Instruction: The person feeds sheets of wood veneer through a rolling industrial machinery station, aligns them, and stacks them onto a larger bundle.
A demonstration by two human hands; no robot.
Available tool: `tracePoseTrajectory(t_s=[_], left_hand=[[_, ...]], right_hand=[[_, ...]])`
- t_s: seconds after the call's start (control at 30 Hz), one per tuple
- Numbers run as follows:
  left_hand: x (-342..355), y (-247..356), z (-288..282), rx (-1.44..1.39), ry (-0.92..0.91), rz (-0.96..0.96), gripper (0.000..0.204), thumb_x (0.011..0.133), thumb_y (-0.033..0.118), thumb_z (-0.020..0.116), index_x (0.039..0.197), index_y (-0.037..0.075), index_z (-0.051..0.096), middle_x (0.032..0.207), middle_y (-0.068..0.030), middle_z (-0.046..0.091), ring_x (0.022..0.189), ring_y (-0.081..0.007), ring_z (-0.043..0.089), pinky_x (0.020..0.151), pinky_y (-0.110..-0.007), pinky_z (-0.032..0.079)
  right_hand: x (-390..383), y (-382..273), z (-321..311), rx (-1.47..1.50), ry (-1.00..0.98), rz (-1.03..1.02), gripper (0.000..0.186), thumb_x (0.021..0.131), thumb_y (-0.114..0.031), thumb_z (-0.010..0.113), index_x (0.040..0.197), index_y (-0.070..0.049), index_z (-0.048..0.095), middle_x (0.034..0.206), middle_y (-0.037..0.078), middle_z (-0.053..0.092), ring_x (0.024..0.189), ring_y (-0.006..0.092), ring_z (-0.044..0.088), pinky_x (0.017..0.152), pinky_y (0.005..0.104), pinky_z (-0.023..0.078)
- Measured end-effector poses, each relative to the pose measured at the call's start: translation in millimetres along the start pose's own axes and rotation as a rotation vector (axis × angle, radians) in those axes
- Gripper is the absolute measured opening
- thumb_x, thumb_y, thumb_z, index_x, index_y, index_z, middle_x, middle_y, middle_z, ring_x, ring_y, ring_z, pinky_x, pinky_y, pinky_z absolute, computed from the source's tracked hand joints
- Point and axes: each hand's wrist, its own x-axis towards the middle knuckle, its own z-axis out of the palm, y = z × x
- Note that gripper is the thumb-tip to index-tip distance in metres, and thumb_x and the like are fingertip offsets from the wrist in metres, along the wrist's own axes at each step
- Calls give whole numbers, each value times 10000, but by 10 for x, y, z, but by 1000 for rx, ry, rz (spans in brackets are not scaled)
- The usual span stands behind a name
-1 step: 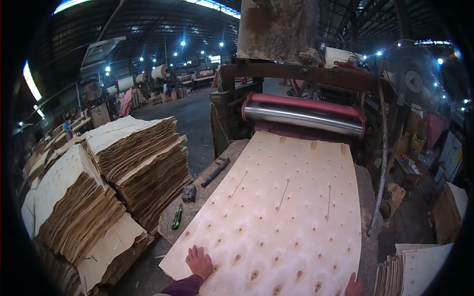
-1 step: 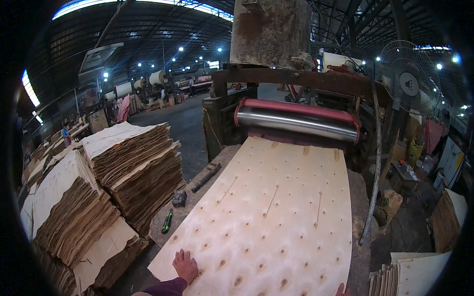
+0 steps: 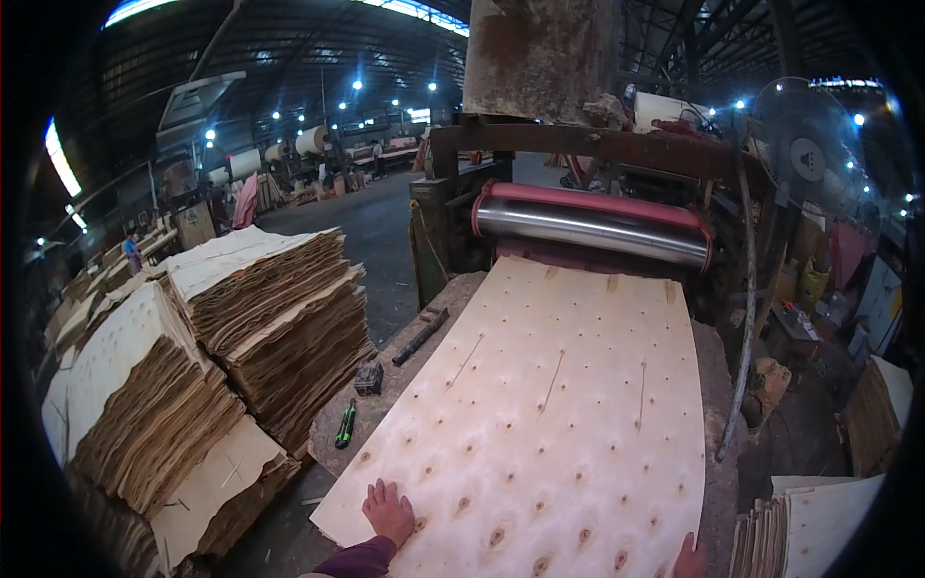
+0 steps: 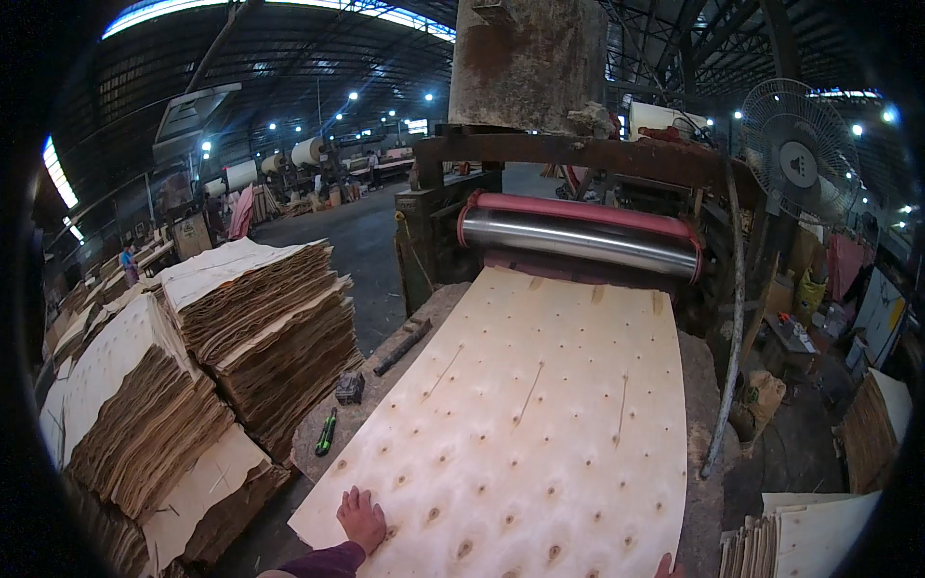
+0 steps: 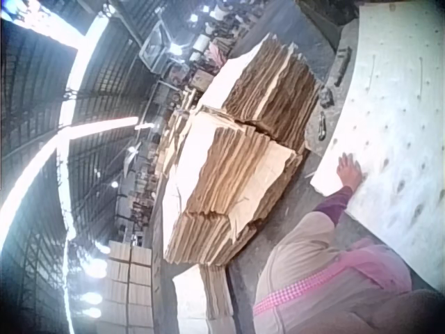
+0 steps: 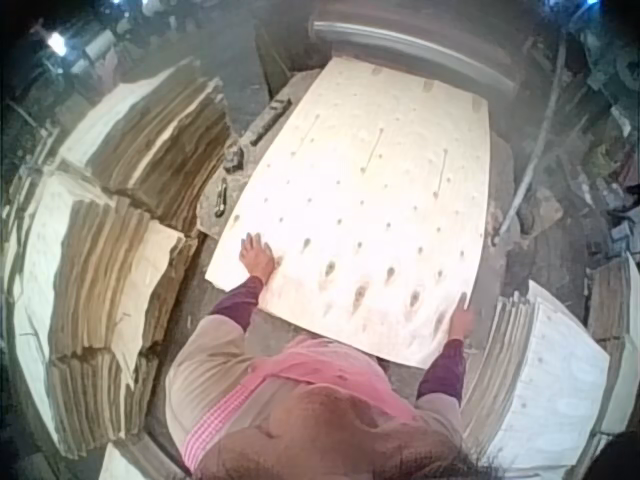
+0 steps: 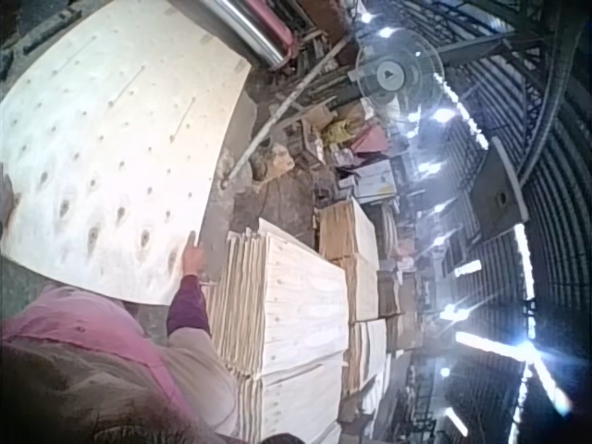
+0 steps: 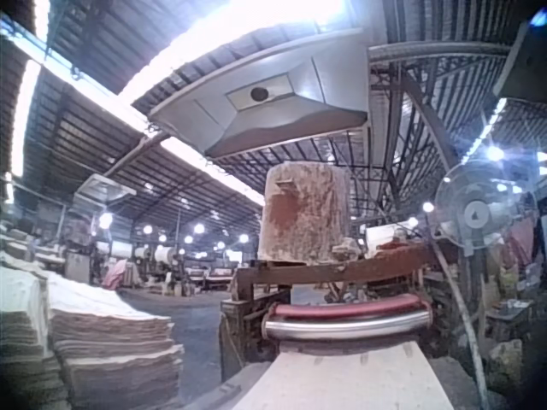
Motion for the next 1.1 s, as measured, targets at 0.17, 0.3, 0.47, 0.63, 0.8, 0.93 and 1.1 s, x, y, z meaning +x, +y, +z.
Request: tracePoseTrajectory(t_s=[0.17,0.3,0.47,0.63,0.8,0.93,1.1], left_hand=[[1,28,-30,1,-1,-2,439,791,206,618,1195,51,538,1354,-209,444,1292,-403,345,1021,-519,265],[3,25,-35,-3,-1,-3,440,792,210,618,1194,50,537,1356,-210,440,1294,-404,341,1022,-519,261],[15,34,-46,-4,-20,-9,442,797,219,613,1197,50,534,1358,-212,437,1300,-404,332,1023,-520,252],[5,40,-53,-8,-26,-15,443,801,223,607,1201,49,530,1364,-213,431,1303,-404,328,1028,-522,247],[6,44,-61,-11,-32,-15,447,803,223,604,1208,50,528,1366,-214,429,1305,-403,327,1033,-523,243],[8,40,-64,-6,-24,-13,446,806,222,601,1211,50,528,1362,-212,433,1305,-400,328,1032,-521,246],[5,24,-37,4,-9,-3,439,806,220,600,1205,50,533,1360,-210,435,1303,-397,332,1030,-520,250]], right_hand=[[-28,-59,-25,-26,2,45,859,861,-730,327,1211,16,570,1151,297,590,1112,486,531,959,520,414],[-46,-83,-50,-25,-4,43,859,861,-731,328,1219,13,565,1159,298,586,1119,482,529,963,517,413],[-43,-51,-10,35,29,10,852,870,-710,354,1221,40,554,1177,307,572,1138,489,509,975,510,403],[-79,-87,-52,46,18,-3,848,874,-703,359,1213,48,556,1176,310,570,1136,488,510,972,510,404],[-76,-71,-41,23,35,-26,834,876,-703,352,1177,40,579,1134,311,589,1094,488,537,939,521,426],[-66,-39,-10,39,65,-52,830,877,-705,346,1154,38,591,1101,311,602,1060,491,555,919,525,438],[-39,-30,4,8,59,-35,838,874,-708,347,1150,45,592,1089,312,606,1051,492,560,918,522,440]])
